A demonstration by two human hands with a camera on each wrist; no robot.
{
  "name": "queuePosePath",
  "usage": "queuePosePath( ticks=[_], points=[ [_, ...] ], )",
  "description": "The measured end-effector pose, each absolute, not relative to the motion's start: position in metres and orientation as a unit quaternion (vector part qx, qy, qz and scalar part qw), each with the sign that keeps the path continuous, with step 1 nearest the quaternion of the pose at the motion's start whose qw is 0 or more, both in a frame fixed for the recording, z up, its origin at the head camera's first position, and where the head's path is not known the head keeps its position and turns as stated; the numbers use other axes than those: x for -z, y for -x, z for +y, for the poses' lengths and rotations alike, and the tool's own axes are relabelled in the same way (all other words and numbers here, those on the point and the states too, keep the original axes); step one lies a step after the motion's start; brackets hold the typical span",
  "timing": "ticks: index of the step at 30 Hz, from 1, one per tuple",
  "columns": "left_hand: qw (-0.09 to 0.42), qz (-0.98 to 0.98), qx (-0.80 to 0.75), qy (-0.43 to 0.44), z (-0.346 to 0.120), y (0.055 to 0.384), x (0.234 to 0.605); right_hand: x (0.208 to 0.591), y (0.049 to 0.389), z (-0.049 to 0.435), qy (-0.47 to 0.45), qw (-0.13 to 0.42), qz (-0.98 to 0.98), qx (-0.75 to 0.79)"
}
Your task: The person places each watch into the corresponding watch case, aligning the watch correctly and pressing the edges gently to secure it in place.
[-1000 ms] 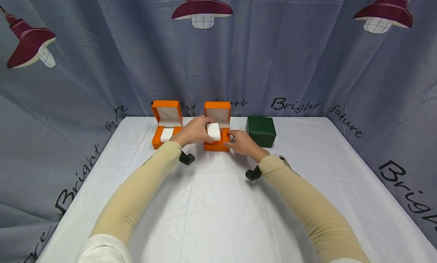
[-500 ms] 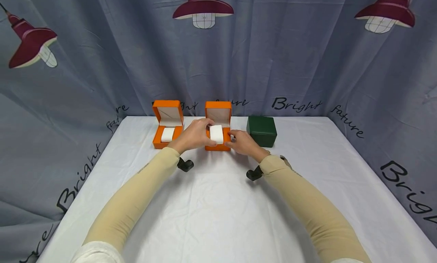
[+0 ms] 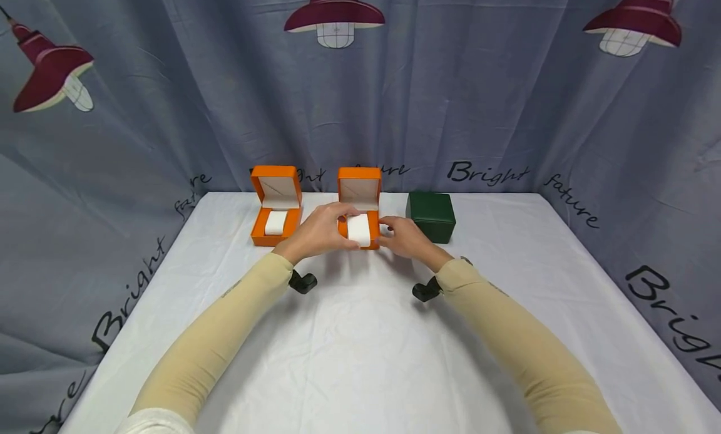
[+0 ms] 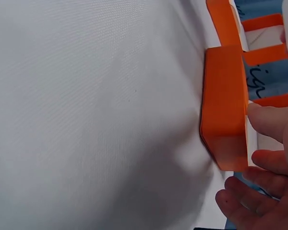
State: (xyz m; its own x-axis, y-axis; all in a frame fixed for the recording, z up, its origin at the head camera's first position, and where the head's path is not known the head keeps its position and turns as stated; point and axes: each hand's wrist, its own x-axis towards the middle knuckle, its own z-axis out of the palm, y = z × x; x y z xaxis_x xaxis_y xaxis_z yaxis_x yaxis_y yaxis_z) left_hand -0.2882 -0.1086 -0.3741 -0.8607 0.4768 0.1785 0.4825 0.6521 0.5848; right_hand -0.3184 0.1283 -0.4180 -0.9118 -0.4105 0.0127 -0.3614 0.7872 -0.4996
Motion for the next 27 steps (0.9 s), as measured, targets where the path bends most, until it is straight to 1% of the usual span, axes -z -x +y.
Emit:
queuePosePath(
  ticks=[12, 20, 27],
  points=[
    [0.008, -0.918, 0.307, 0.252, -0.109, 0.282, 0.385, 0.411, 0.304, 0.147, 0.206, 0.060, 0.940, 0.264],
    [0.011, -0.915, 0.312, 0.255, -0.106, 0.280, 0.382, 0.405, 0.291, 0.165, 0.210, 0.057, 0.942, 0.254],
    [0.010, -0.911, 0.322, 0.257, -0.103, 0.278, 0.383, 0.397, 0.280, 0.182, 0.193, 0.073, 0.941, 0.267]
  ],
)
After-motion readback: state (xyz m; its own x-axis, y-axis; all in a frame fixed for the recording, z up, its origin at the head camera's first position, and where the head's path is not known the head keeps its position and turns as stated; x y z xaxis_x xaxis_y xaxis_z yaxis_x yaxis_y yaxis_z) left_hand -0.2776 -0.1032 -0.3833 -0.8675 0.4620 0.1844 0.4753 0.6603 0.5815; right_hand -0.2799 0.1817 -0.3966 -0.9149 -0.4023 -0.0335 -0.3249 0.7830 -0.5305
